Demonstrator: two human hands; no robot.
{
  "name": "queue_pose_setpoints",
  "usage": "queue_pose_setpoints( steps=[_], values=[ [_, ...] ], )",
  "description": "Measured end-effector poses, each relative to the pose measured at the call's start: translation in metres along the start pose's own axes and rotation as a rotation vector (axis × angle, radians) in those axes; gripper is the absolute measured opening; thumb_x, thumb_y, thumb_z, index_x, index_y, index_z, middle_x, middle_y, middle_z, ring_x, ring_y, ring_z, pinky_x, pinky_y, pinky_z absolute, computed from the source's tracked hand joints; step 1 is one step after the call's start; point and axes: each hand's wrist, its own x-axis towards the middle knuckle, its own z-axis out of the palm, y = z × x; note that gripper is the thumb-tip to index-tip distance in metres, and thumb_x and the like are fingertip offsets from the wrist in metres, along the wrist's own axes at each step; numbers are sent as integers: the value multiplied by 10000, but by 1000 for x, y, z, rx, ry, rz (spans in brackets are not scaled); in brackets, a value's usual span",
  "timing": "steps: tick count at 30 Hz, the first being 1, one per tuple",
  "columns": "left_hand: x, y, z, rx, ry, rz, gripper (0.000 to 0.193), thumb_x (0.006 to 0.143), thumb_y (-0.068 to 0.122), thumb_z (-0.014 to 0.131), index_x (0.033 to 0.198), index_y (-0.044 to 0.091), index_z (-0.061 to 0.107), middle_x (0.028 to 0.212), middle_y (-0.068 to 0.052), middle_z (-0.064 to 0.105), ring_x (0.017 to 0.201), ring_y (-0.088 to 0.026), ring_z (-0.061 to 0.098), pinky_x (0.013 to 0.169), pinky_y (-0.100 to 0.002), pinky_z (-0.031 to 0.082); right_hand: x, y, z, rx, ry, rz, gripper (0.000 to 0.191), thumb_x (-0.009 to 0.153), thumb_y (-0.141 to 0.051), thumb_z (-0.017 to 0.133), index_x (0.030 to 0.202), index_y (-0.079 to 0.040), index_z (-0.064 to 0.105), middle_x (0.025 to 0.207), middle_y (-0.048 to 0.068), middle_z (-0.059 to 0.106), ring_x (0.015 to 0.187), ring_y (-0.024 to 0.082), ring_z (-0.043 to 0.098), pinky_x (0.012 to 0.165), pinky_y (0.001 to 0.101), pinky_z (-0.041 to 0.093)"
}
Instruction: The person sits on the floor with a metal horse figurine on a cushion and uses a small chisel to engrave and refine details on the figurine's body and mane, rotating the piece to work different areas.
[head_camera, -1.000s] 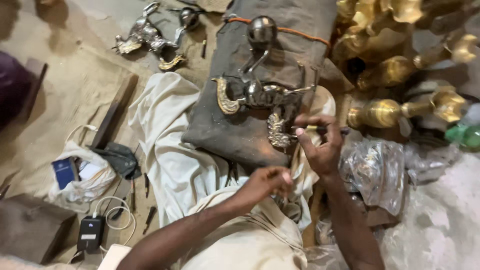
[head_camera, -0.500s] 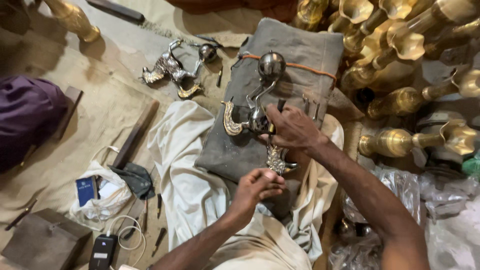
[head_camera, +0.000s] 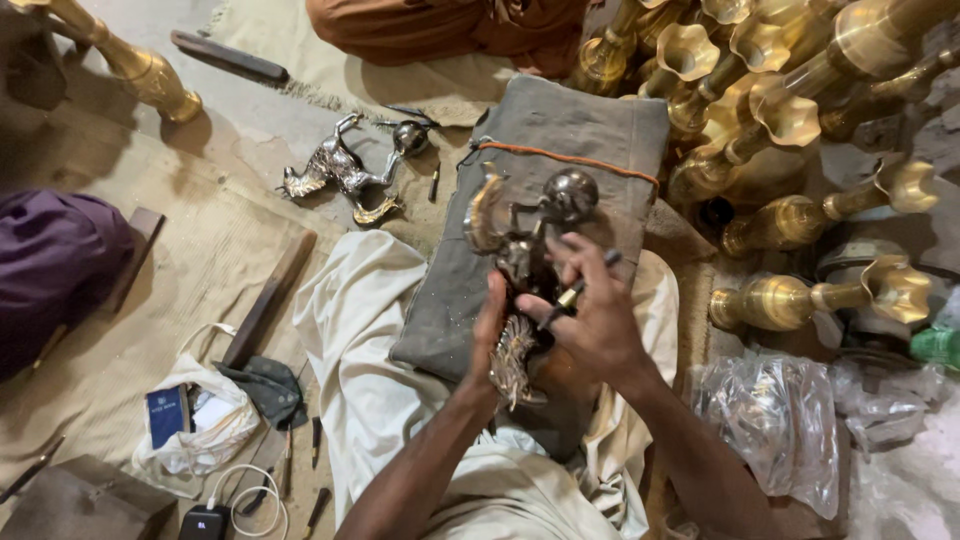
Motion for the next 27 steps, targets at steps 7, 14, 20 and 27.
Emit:
queue_pose_setpoints(
  steps=[7, 14, 20, 27],
  values=[
    [2, 13, 14, 322, 264, -38, 708, 1063, 606, 442, 1363, -23, 567, 1138, -154, 693, 1017, -250, 698, 912, -386, 605, -32, 7, -38, -4, 94, -179, 425, 914, 106, 566, 1288, -48, 438, 1459, 231, 531, 1396, 271, 529, 1198, 407, 442],
    [12, 12, 49, 440, 275, 44, 835, 926, 537, 496, 1627, 260, 137, 1453, 68, 475, 1215, -115, 612, 924, -404, 605, -40, 31, -31, 292, 85, -24, 236, 1012, -22, 677, 1204, -8, 542, 1080, 128, 706, 1015, 173, 753, 875, 283, 637],
    [23, 16, 52, 459, 178, 116, 822, 1020, 532, 508, 1672, 173, 160, 1407, -36, 543, 1170, -150, 595, 1009, -315, 510, -20, 35, -25, 287, 32, -187, 246, 981, 39, 706, 1155, -27, 544, 1210, 163, 683, 1081, 190, 693, 870, 279, 617],
    [23, 22, 55, 571, 101, 130, 753, 1091, 510, 475, 1684, 114, 236, 1254, -74, 522, 1106, -147, 541, 976, -304, 475, 12, 16, -29, 15, -72, -515, 312, 946, 88, 730, 1152, -44, 535, 1124, 168, 694, 1077, 297, 708, 959, 403, 585]
  ],
)
